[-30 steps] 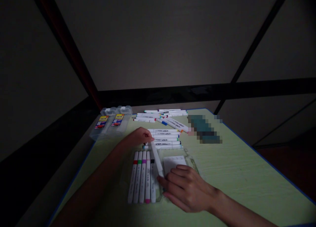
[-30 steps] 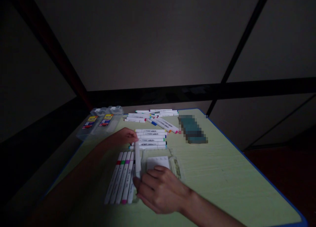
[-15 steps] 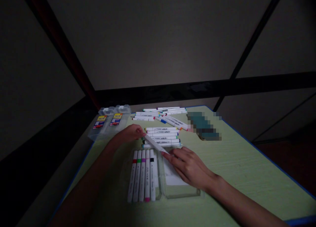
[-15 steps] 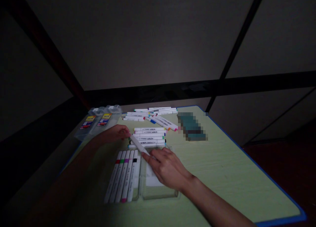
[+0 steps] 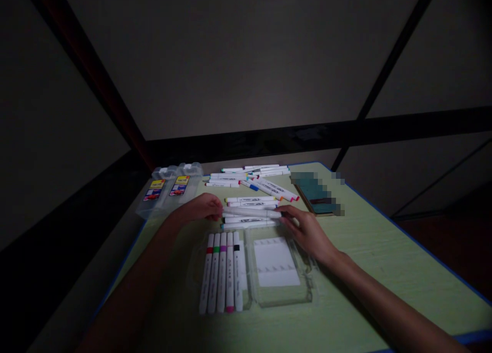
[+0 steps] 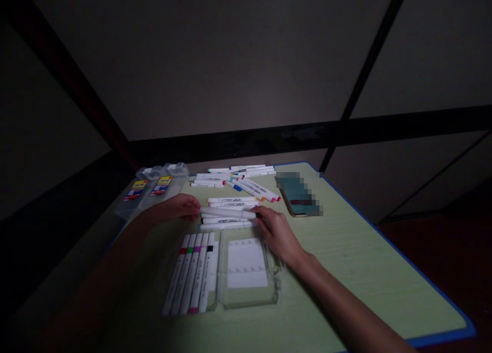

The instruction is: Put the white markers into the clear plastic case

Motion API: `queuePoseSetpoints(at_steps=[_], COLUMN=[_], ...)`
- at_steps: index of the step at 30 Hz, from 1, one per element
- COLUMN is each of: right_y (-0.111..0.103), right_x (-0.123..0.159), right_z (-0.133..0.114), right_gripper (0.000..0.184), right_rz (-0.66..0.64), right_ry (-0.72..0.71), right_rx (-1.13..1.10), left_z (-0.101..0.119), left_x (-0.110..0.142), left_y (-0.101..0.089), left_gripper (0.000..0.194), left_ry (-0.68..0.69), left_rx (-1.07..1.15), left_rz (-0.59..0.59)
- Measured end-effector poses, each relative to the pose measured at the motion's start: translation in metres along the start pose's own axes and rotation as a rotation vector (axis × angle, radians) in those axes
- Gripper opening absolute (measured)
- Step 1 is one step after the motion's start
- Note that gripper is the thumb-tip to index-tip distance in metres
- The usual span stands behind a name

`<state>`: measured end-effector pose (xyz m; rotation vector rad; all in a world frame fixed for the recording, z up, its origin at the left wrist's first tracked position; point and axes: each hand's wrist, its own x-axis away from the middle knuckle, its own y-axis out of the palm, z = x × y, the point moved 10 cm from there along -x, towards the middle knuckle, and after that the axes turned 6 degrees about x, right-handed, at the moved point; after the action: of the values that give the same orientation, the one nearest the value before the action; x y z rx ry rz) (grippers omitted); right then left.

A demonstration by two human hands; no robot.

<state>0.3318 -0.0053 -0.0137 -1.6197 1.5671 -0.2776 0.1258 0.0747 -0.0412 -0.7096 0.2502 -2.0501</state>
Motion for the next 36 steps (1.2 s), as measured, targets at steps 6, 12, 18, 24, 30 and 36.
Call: queuePoseSetpoints(at_steps=[6,12,18,24,30,36], right_y=[0.005,0.012,0.012,0.015,0.019,0.020], right_x=[-0.003,-0.005,-0.007,-0.006,-0.007,-0.007], right_z=[0.027,0.038,0.039,0.041,0.043,0.048], right_gripper=[0.019,0.021,0.019,0.018,0.020,0.022], right_rz=[-0.007,-0.006,-0.016,-0.024,-0.033,-0.015], right_ry=[0.117,0.151,0.164,0.158,0.161,0.162], right_rx=[-0.142,-0.223,-0.275,-0.291,-0.267,-0.247], left_z=[-0.001,-0.003,0.002,0.001,0.008,0.011], left_x=[-0.001,-0.006,-0.003,-0.001,0.003,0.005], left_y=[0.014,0.018,0.019,0.018,0.016,0.012], left_gripper=[0.017,0.019,0.014,0.016,0.018,0.023], left_ry=[0.010,0.059,0.083,0.034,0.062,0.072], left_rx=[0.075,0.016,-0.016,-0.047,-0.062,-0.095], left_rz=[-0.073,-0.114,-0.115,-0.093,-0.072,-0.028])
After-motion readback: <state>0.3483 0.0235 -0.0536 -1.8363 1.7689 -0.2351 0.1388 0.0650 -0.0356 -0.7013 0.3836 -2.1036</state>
